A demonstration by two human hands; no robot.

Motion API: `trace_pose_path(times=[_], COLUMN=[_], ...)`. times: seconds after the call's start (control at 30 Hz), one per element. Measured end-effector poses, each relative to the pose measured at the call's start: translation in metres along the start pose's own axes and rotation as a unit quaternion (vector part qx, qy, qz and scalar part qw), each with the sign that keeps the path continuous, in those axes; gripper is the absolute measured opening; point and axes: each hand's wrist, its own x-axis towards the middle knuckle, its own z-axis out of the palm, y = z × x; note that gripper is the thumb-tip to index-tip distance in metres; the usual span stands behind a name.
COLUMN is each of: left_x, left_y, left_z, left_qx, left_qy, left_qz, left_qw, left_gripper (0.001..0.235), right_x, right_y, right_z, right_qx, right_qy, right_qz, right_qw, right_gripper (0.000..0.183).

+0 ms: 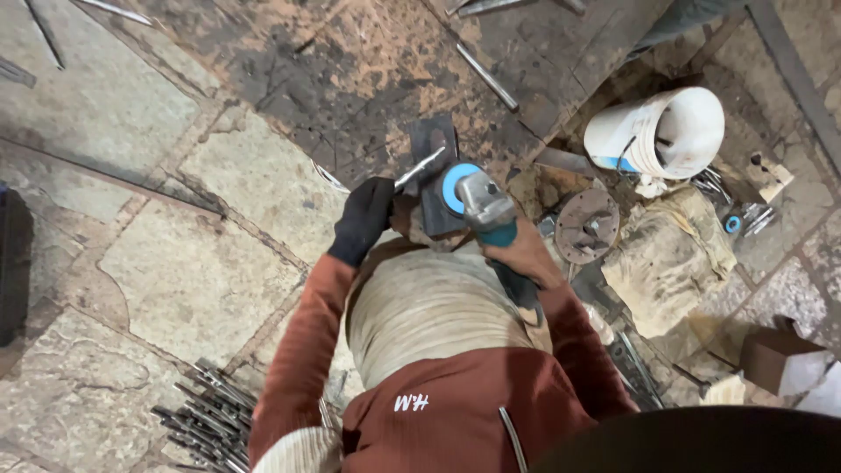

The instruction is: Using a handheld angle grinder to smooth and shape small metal rods on a workbench.

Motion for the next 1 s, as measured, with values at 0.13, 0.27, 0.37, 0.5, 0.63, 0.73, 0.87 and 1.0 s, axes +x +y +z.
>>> trace_pose_path(times=[0.13, 0.27, 0.37, 0.5, 0.63, 0.73, 0.87, 1.0], left_x=[-0.047, -0.079, -0.089, -0.097, -0.105, -0.108, -0.112, -0.118], left_y=[0.065, 0.113, 0.128, 0.137, 0.148, 0.151, 0.156, 0.171], left_z=[0.001, -0.001, -0.003, -0.003, -0.005, -0.006, -0.009, -0.015], left_qx=[-0.189, -0.242, -0.240, -0.254, -0.247, -0.217, -0.193, -0.173], left_qy=[0.066, 0.101, 0.111, 0.100, 0.096, 0.100, 0.105, 0.096], left_qz=[0.005, 0.126, 0.168, 0.223, 0.241, 0.286, 0.348, 0.380], left_qw=[0.980, 0.957, 0.950, 0.936, 0.934, 0.928, 0.911, 0.904], left_gripper=[0.025, 0.030, 0.033, 0.031, 0.027, 0.025, 0.030, 0.032], right_x=[-0.019, -0.026, -0.032, -0.043, -0.046, -0.050, -0.052, -0.054], right_y=[0.007, 0.042, 0.042, 0.023, 0.035, 0.027, 0.023, 0.028], right_z=[-0.010, -0.006, -0.006, -0.011, -0.008, -0.009, -0.009, -0.008], right_qx=[0.067, 0.009, 0.024, 0.034, 0.011, 0.009, 0.058, 0.052], right_qy=[-0.009, 0.074, 0.088, 0.090, 0.099, 0.109, 0.086, 0.087], right_qz=[0.000, 0.015, 0.034, 0.014, 0.028, -0.018, 0.023, 0.015], right_qw=[0.998, 0.997, 0.995, 0.995, 0.995, 0.994, 0.994, 0.995], right_gripper=[0.055, 0.067, 0.071, 0.072, 0.075, 0.074, 0.070, 0.066])
